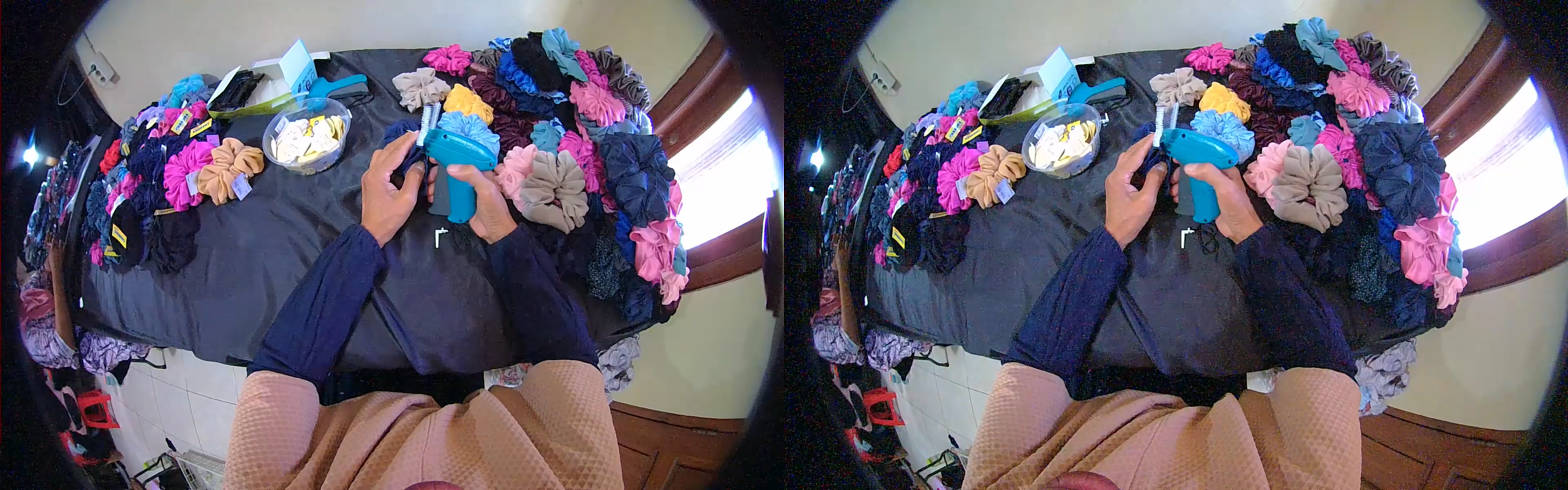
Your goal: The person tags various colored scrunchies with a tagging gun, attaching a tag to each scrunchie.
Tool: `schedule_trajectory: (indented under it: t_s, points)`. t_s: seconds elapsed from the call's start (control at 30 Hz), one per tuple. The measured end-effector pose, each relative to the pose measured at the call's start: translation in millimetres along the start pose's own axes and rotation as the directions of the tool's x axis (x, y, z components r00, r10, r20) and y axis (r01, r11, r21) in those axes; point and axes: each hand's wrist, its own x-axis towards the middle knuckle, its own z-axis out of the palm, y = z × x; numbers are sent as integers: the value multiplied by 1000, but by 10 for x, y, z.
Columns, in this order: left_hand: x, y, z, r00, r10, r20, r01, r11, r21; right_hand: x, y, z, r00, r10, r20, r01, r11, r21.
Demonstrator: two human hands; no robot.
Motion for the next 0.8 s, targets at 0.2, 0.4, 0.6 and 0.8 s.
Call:
schedule_trajectory:
  t_s: [0.2,0.4,0.6,0.8]
  points:
    - [-3,-32,-13,1000,-28,4,28,1000,10,4,53,78,994,-73,-81,71,997,-23]
    - [9,-45,-13,1000,-17,-6,18,1000,14,6,19,71,996,-42,-76,36,997,-72]
    - [8,-46,-13,1000,-20,-19,20,1000,13,-6,8,83,998,-55,-37,52,994,-97]
    - [8,-39,-6,999,-34,-3,34,999,-2,-8,-27,89,999,1,-43,-5,997,-82]
